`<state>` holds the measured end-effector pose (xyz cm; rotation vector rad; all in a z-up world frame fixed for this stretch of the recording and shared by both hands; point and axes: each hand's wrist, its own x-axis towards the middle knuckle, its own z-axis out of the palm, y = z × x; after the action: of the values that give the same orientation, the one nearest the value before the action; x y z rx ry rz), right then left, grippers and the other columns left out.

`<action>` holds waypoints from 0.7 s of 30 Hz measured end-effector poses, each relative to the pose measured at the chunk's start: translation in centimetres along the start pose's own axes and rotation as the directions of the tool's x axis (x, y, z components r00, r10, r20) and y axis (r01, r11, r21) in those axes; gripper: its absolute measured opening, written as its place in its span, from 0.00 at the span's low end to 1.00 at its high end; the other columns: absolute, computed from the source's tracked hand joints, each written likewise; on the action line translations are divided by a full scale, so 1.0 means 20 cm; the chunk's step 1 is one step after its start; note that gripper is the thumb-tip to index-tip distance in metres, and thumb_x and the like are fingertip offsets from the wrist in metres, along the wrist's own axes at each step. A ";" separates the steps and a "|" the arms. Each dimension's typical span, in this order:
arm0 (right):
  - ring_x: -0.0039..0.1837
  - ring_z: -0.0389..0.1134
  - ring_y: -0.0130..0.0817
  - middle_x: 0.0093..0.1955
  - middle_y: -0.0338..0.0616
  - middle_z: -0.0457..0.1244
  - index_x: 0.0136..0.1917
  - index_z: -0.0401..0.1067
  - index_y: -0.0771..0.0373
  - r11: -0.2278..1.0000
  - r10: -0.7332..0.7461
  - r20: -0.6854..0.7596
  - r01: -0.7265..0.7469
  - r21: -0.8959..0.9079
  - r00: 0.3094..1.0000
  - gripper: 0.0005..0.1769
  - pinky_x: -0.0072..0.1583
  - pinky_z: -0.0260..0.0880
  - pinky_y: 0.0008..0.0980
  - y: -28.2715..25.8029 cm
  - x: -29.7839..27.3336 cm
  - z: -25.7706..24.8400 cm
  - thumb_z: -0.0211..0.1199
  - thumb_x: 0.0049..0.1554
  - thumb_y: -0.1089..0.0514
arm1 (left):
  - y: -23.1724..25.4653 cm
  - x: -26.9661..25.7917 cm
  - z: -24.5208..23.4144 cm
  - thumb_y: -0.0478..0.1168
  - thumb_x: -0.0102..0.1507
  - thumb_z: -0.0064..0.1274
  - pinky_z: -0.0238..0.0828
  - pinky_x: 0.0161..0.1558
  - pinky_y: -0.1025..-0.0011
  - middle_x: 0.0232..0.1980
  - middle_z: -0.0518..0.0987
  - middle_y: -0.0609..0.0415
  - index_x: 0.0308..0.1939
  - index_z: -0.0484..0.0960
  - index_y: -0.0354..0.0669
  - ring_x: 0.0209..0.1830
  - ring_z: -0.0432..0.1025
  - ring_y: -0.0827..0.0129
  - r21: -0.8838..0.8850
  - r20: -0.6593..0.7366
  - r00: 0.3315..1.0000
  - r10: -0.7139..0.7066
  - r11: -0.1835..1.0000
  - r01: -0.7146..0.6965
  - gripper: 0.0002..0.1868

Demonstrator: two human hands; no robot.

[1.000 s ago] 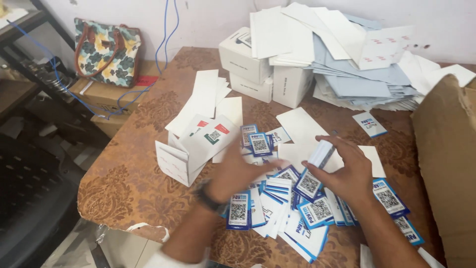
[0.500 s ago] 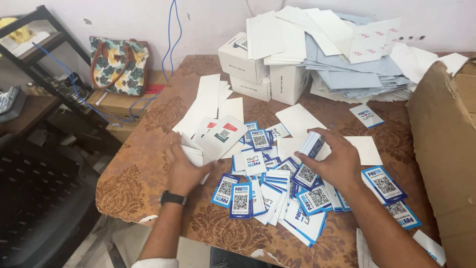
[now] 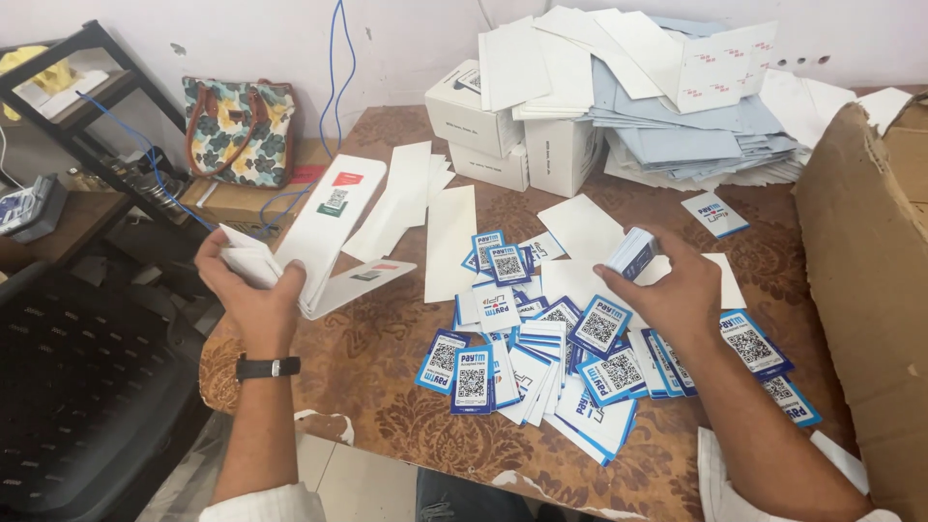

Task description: The person sorts a pile of small blue and white cards with QR codes on a table. They pick up cards, align them into neat stacks, and place the stacks into a cardboard box. The person also handles white paper envelopes, moving them aside to access the cards.

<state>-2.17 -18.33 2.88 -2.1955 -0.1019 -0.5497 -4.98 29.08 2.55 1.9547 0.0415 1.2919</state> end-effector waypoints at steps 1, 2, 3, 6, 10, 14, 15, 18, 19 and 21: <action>0.48 0.75 0.34 0.50 0.45 0.72 0.62 0.77 0.59 1.000 -0.010 -0.013 0.010 -0.012 1.000 0.35 0.51 0.74 0.32 0.01 0.00 0.00 0.80 0.44 0.45 | -0.02 0.00 -0.01 0.32 0.53 0.66 0.57 0.77 0.57 0.67 0.61 0.41 0.70 0.60 0.34 0.73 0.60 0.51 0.036 0.006 1.000 0.015 0.999 -0.015 0.44; 0.48 0.75 0.33 0.50 0.46 0.72 0.62 0.76 0.60 1.000 -0.016 -0.024 0.016 -0.004 1.000 0.36 0.51 0.74 0.31 0.01 0.01 0.00 0.80 0.44 0.46 | -0.03 -0.01 -0.02 0.32 0.53 0.67 0.56 0.77 0.55 0.66 0.61 0.40 0.70 0.60 0.34 0.73 0.60 0.51 0.072 0.013 0.999 0.030 0.997 -0.031 0.44; 0.49 0.75 0.33 0.49 0.47 0.72 0.62 0.76 0.61 1.000 -0.022 -0.038 0.022 0.006 0.999 0.36 0.52 0.74 0.31 0.02 0.01 0.00 0.81 0.44 0.47 | -0.04 -0.04 -0.01 0.34 0.51 0.67 0.59 0.73 0.56 0.65 0.61 0.41 0.70 0.60 0.35 0.71 0.61 0.52 0.071 0.056 0.997 -0.056 0.996 0.052 0.46; 0.51 0.74 0.32 0.50 0.48 0.72 0.65 0.75 0.65 0.990 -0.052 -0.109 0.066 0.122 0.993 0.37 0.54 0.74 0.31 0.04 0.03 -0.01 0.81 0.45 0.51 | -0.06 -0.21 0.04 0.40 0.47 0.70 0.62 0.67 0.55 0.65 0.61 0.39 0.71 0.58 0.34 0.67 0.62 0.50 0.117 0.171 0.965 -0.197 0.977 0.179 0.52; 0.55 0.72 0.28 0.55 0.45 0.71 0.62 0.74 0.70 0.934 -0.053 -0.263 0.141 0.329 0.963 0.30 0.58 0.73 0.29 0.14 0.07 -0.05 0.81 0.49 0.60 | 0.01 -0.39 0.08 0.43 0.46 0.74 0.61 0.67 0.52 0.65 0.62 0.35 0.72 0.56 0.30 0.68 0.60 0.44 0.320 0.380 0.915 -0.135 0.947 0.007 0.57; 0.56 0.71 0.26 0.55 0.42 0.70 0.60 0.73 0.70 0.818 0.068 -0.348 0.148 0.556 0.935 0.24 0.58 0.72 0.26 0.21 0.13 -0.10 0.77 0.53 0.65 | 0.21 -0.33 0.07 0.55 0.42 0.78 0.64 0.62 0.52 0.66 0.63 0.32 0.70 0.55 0.27 0.67 0.63 0.46 0.481 0.398 0.873 -0.283 0.874 0.065 0.65; 0.57 0.71 0.26 0.56 0.43 0.70 0.61 0.73 0.70 0.799 0.075 -0.383 0.174 0.575 0.921 0.23 0.60 0.73 0.26 0.23 0.14 -0.12 0.77 0.55 0.66 | 0.30 -0.32 0.08 0.59 0.41 0.80 0.63 0.62 0.50 0.67 0.62 0.30 0.70 0.55 0.25 0.67 0.62 0.42 0.611 0.356 0.925 -0.137 0.782 -0.119 0.68; 0.57 0.71 0.26 0.56 0.44 0.69 0.60 0.73 0.71 0.766 0.136 -0.424 0.176 0.618 0.895 0.20 0.60 0.73 0.25 0.29 0.17 -0.15 0.76 0.57 0.67 | 0.59 -0.36 0.19 0.64 0.45 0.74 0.69 0.63 0.54 0.66 0.70 0.33 0.72 0.58 0.28 0.64 0.70 0.46 0.182 0.514 0.831 -0.212 0.974 0.136 0.65; 0.57 0.71 0.26 0.55 0.44 0.69 0.60 0.73 0.71 0.757 0.148 -0.425 0.174 0.630 0.893 0.20 0.60 0.73 0.25 0.30 0.18 -0.15 0.76 0.57 0.67 | 0.68 -0.40 0.26 0.65 0.48 0.70 0.73 0.64 0.57 0.65 0.75 0.36 0.72 0.59 0.30 0.62 0.74 0.50 -0.098 0.627 0.735 -0.258 0.910 0.402 0.61; 0.56 0.71 0.25 0.55 0.44 0.70 0.59 0.72 0.70 0.747 0.185 -0.422 0.152 0.648 0.887 0.21 0.58 0.74 0.25 0.30 0.18 -0.15 0.76 0.56 0.66 | 0.85 -0.47 0.38 0.73 0.42 0.68 0.74 0.64 0.54 0.70 0.71 0.40 0.78 0.52 0.38 0.68 0.70 0.50 0.021 0.858 0.487 -0.164 0.958 0.285 0.73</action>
<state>1.53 -24.89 1.71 -1.3122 -0.0141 -0.8624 -9.78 8.73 4.33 2.1785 -0.2648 0.0275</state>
